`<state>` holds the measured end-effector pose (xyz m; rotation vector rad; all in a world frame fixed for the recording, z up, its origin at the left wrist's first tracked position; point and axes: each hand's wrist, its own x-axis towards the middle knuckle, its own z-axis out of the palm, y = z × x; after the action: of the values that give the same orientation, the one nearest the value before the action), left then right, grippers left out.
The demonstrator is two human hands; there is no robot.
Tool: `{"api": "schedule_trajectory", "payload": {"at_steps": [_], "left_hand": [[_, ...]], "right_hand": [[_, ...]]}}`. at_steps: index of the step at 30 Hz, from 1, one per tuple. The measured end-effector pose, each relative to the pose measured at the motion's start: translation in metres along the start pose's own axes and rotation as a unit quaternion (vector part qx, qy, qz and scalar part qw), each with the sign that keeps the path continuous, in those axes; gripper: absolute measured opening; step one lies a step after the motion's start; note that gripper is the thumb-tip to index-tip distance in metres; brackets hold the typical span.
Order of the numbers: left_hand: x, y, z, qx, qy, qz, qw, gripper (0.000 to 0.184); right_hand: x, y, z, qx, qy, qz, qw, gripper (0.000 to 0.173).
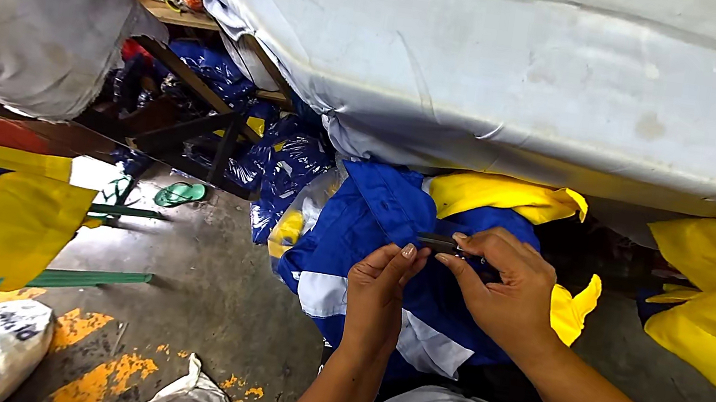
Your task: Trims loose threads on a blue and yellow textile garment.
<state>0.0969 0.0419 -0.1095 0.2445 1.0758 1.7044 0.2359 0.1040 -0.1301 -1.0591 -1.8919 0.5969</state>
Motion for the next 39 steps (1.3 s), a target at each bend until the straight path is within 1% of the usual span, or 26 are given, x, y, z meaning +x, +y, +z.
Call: {"api": "schedule_trajectory", "payload": {"at_steps": [3,5,12,18,25,32,34,37,39], "left_hand": [[0.000,0.002,0.000,0.010,0.000,-0.003,1.000,0.025],[0.000,0.003,0.000,0.014,0.001,-0.008,1.000,0.026],[0.002,0.007,0.000,0.020,0.001,-0.022,1.000,0.027],[0.003,0.011,-0.002,0.037,-0.020,-0.028,0.999,0.027],[0.004,0.013,-0.002,0.032,-0.021,-0.038,0.999,0.028],[0.005,0.015,-0.004,0.039,-0.050,-0.056,0.996,0.027],[0.005,0.015,-0.005,0.041,-0.048,-0.055,0.996,0.027],[0.005,0.014,-0.004,0.038,-0.044,-0.042,0.997,0.028],[0.005,0.014,-0.003,0.042,-0.033,-0.034,0.998,0.027]], "right_hand": [[0.000,0.001,0.001,-0.019,0.016,-0.039,0.999,0.018],[0.000,0.003,0.001,-0.026,0.022,-0.049,0.998,0.018],[0.002,0.005,-0.003,-0.032,-0.004,-0.044,0.999,0.021],[0.006,0.005,-0.004,-0.025,-0.005,-0.064,0.998,0.020],[0.006,0.007,-0.006,-0.028,-0.012,-0.065,0.997,0.021],[0.013,0.007,-0.010,-0.031,-0.027,-0.091,0.995,0.020],[0.014,0.006,-0.011,-0.021,-0.035,-0.072,0.997,0.019],[0.013,0.006,-0.012,0.029,-0.057,-0.004,0.998,0.019],[0.010,0.007,-0.014,0.040,-0.058,0.008,0.998,0.022]]}}
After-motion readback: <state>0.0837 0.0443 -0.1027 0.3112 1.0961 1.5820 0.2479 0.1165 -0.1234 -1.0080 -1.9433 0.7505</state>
